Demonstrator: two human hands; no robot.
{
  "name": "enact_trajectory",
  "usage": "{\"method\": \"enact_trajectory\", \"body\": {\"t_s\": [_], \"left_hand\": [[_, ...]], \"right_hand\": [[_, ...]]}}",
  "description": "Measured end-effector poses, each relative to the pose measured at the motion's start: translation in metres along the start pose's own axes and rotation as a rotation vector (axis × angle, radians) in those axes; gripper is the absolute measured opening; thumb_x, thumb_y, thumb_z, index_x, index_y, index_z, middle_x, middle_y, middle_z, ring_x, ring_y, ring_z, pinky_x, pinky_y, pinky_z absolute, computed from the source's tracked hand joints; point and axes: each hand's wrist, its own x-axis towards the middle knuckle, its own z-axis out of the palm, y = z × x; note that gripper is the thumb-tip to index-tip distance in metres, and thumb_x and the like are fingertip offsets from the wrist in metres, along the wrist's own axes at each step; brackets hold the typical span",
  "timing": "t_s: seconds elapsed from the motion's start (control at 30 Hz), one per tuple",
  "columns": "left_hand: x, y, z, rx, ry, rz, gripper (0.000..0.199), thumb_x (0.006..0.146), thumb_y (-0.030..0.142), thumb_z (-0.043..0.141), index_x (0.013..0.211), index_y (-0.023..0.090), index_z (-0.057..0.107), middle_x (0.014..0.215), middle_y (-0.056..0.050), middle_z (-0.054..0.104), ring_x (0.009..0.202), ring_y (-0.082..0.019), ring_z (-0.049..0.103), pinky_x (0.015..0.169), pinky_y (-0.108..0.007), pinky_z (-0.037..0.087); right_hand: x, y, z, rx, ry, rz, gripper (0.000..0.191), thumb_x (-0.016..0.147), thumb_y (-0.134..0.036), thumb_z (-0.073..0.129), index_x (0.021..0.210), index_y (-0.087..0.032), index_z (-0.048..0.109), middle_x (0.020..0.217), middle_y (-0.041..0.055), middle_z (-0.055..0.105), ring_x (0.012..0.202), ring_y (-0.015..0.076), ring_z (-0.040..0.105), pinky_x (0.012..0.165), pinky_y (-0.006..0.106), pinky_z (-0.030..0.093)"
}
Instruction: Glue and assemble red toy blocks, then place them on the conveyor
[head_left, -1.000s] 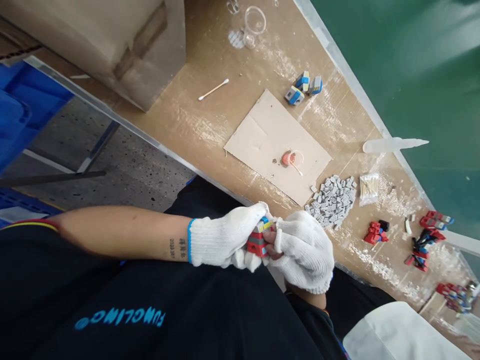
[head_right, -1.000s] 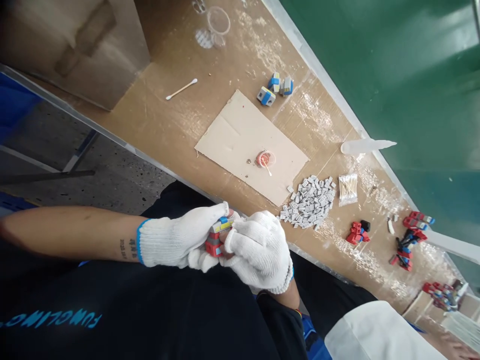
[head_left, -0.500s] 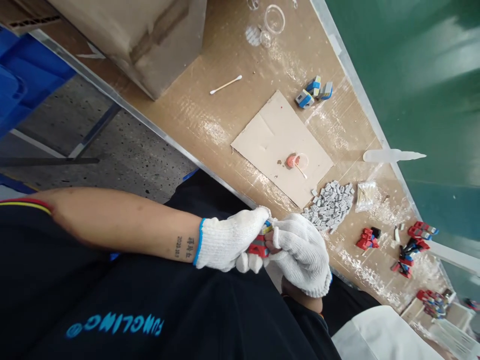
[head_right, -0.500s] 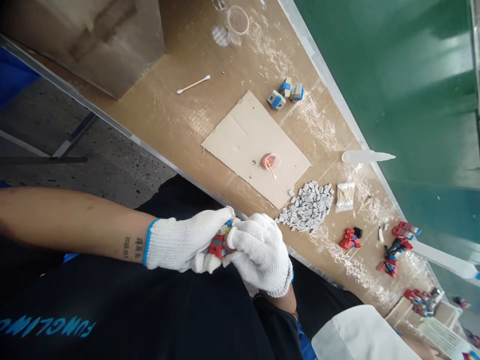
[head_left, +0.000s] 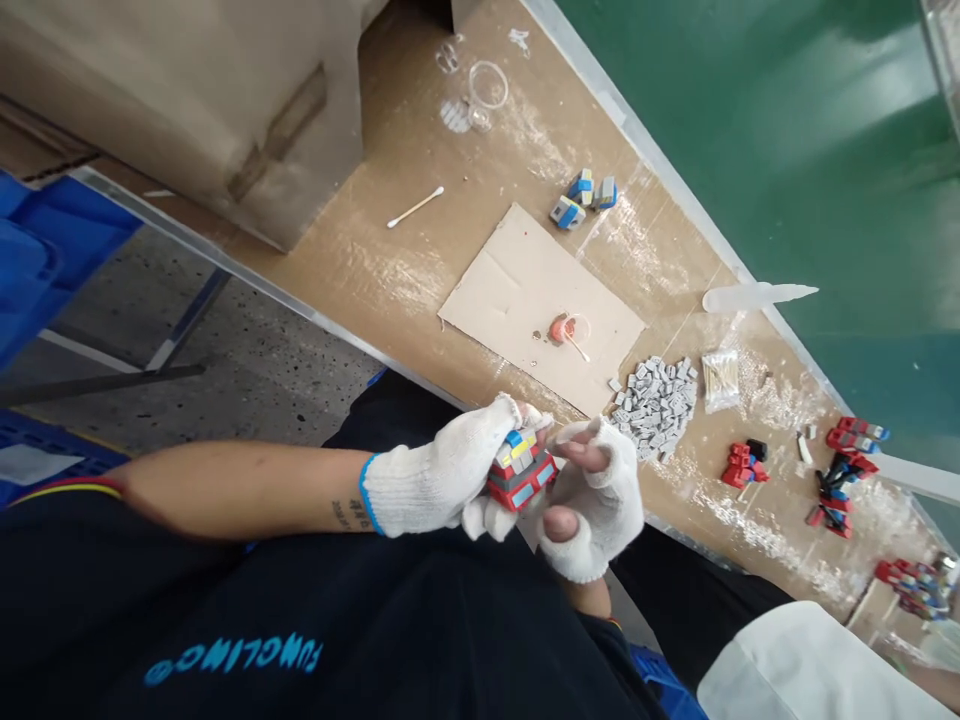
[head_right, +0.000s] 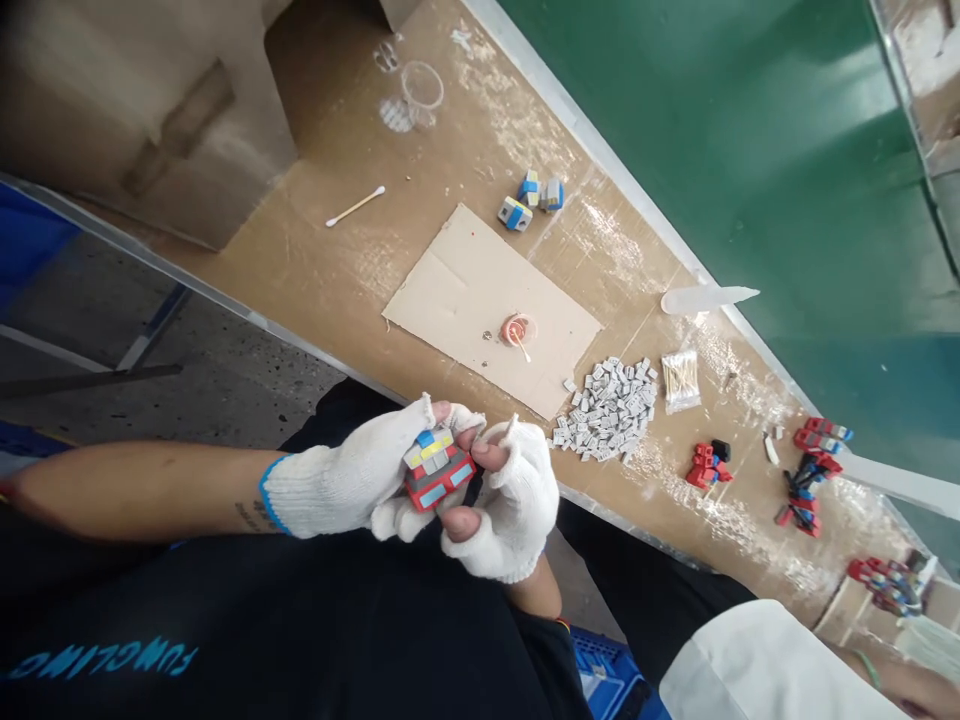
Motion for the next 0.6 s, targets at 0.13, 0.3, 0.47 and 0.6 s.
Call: {"method": "enact_trajectory", "body": {"t_s": [0.13, 0.3, 0.47, 0.6], "left_hand": [[-0.004, 0.006, -0.003, 0.169, -0.012, 0.114, 0.058, 0.102, 0.082, 0.062, 0.091, 0.026, 0.051, 0.048, 0.004, 0.056, 0.030, -0.011, 0.041, 0.031, -0.018, 0.030], [-0.005, 0.010, -0.007, 0.189, -0.032, 0.152, 0.067, 0.094, 0.091, 0.067, 0.097, 0.027, 0.049, 0.051, 0.005, 0.063, 0.030, -0.012, 0.044, 0.030, -0.018, 0.031], [0.001, 0.001, -0.010, 0.094, -0.050, 0.289, 0.065, 0.096, 0.089, 0.069, 0.095, 0.027, 0.048, 0.056, 0.006, 0.065, 0.031, -0.013, 0.045, 0.030, -0.020, 0.032], [0.001, -0.002, -0.016, 0.138, 0.203, 0.653, 0.073, 0.090, 0.092, 0.081, 0.095, 0.030, 0.043, 0.075, 0.005, 0.073, 0.051, -0.014, 0.060, 0.048, -0.024, 0.052]], "right_hand": [[0.007, -0.009, 0.013, 0.024, 0.022, 0.041, 0.038, 0.104, -0.046, 0.079, 0.140, -0.033, 0.071, 0.105, 0.0057, 0.071, 0.088, 0.0293, 0.074, 0.075, 0.050, 0.066], [0.018, -0.021, 0.010, 0.029, 0.102, -0.033, 0.017, 0.110, -0.025, 0.077, 0.095, -0.029, 0.069, 0.075, -0.0039, 0.064, 0.062, 0.0175, 0.060, 0.057, 0.036, 0.054], [0.022, -0.025, 0.008, -0.003, 0.027, -0.111, 0.014, 0.108, -0.023, 0.080, 0.095, -0.027, 0.075, 0.070, -0.0037, 0.067, 0.059, 0.0171, 0.061, 0.056, 0.036, 0.051], [0.025, -0.028, 0.019, -0.027, 0.017, -0.113, 0.013, 0.112, -0.037, 0.078, 0.112, -0.024, 0.076, 0.079, 0.0009, 0.073, 0.071, 0.0205, 0.069, 0.063, 0.038, 0.058]]}}
